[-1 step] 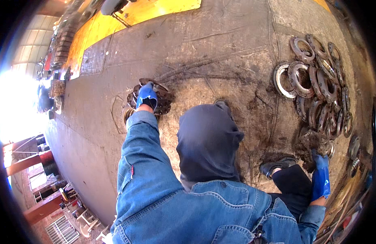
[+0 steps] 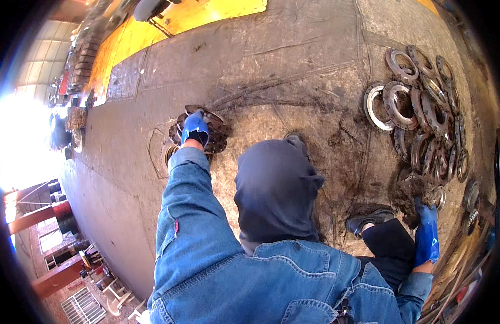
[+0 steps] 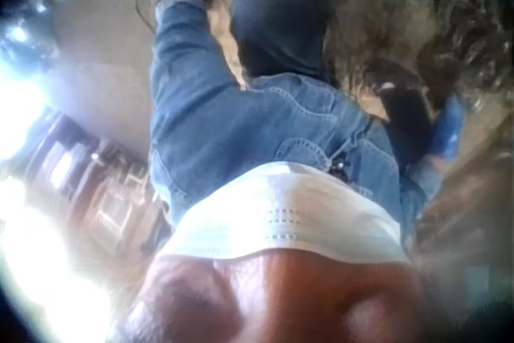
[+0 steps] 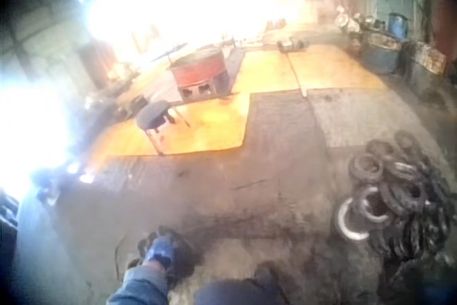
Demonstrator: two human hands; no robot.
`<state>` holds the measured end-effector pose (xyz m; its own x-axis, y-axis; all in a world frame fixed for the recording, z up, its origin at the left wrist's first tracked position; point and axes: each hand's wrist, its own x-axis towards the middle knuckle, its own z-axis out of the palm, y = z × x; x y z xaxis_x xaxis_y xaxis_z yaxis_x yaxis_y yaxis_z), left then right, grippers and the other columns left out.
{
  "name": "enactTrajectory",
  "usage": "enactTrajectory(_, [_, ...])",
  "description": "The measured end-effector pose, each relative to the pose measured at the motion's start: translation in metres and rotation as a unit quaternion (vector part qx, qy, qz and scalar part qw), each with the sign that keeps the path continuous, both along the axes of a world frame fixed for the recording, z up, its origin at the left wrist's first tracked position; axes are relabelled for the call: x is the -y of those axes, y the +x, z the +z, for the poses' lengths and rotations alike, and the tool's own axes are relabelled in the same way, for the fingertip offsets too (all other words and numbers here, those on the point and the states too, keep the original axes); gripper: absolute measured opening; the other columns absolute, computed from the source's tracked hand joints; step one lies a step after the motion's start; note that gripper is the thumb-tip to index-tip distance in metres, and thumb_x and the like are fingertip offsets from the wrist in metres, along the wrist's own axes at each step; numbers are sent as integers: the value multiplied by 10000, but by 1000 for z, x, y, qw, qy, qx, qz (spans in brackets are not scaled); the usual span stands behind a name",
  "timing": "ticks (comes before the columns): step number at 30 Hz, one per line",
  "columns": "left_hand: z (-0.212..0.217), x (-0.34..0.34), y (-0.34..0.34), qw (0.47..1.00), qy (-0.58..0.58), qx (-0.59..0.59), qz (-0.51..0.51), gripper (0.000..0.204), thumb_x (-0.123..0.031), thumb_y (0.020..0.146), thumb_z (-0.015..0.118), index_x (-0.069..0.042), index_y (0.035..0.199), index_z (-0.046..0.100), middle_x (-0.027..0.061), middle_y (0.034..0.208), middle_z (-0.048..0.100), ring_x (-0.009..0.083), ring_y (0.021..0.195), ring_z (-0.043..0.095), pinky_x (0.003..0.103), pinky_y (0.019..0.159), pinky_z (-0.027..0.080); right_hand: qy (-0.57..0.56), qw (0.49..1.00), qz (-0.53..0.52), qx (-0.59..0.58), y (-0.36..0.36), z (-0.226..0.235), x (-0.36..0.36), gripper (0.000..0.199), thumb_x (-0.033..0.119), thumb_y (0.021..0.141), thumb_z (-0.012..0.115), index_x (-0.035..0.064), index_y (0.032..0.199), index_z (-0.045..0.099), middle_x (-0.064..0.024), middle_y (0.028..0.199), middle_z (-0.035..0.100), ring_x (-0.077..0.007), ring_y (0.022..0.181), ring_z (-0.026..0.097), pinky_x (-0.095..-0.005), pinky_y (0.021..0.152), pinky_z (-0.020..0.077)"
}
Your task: The person sits on the floor and cleans a pile of rusty metal rings using a grey cloth. They pick up individual rings, wipe them thoroughly, and place them into a separate stack. The process is repeated for multiple rings throughout the clip.
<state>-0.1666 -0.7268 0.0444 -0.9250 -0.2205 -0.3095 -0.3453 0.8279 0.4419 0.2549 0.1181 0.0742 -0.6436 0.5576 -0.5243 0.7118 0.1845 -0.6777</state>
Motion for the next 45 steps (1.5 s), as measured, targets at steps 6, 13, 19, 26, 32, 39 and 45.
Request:
enactTrajectory(6, [91, -66, 13, 894, -344, 97, -268, 324, -288, 846, 615, -58, 1066, 676, 168, 1086, 680, 344, 987, 658, 431, 821, 513, 75, 997, -25, 7, -45, 48, 51, 486, 151, 801, 749, -14, 1227, 582, -79, 1176, 650, -188, 1033, 616, -314, 907, 481])
enactTrajectory(13, [104, -91, 10, 948, -313, -40, -49, 270, -307, 766, 699, -111, 951, 725, 174, 966, 700, 350, 920, 679, 447, 779, 547, -145, 955, -200, -164, 2, 19, -7, 433, 103, 837, 696, -16, 1233, 570, -107, 1176, 634, -213, 1010, 624, -334, 879, 509])
enactTrajectory(19, [127, -80, 3, 896, -411, -29, -168, 358, -303, 768, 683, -122, 1076, 689, 231, 1061, 661, 386, 977, 652, 446, 807, 539, -304, 870, -231, -311, -41, 156, 50, 574, 133, 789, 616, -1, 1336, 506, -111, 1310, 582, -263, 1209, 541, -389, 1081, 377])
enactTrajectory(26, [208, -196, -116, 973, -106, -135, -155, 627, -382, 742, 743, 29, 1196, 607, 243, 1066, 667, 373, 1003, 636, 399, 851, 511, -411, 779, -169, -442, -51, 211, 86, 652, 160, 726, 662, 43, 1349, 509, -103, 1362, 541, -263, 1232, 514, -442, 1065, 391])
enactTrajectory(32, [240, -470, 23, 841, 400, 239, -274, 739, -630, 878, 519, -182, 1449, 377, 65, 1425, 481, 304, 1238, 489, 451, 960, 420, -454, 750, -127, -464, -40, 242, 117, 653, 172, 770, 661, 61, 1385, 474, -82, 1403, 507, -245, 1243, 518, -447, 1057, 409])
enactTrajectory(39, [160, -549, 187, 500, 743, 400, -192, 764, -349, 838, 726, -79, 1444, 348, 173, 1394, 468, 326, 1235, 507, 499, 948, 509, 87, 977, 57, -185, -56, 235, 194, 636, 412, 763, 716, 69, 1267, 535, -179, 1197, 613, -305, 1104, 600, -387, 964, 475])
enactTrajectory(45, [127, -551, 204, 622, 672, 377, -140, 449, -117, 952, 557, -31, 1375, 436, 180, 1245, 579, 285, 1079, 619, 410, 874, 563, 186, 970, 137, -81, -48, 208, 211, 675, 390, 734, 717, 35, 1265, 499, -205, 1217, 581, -376, 1085, 592, -428, 901, 501])
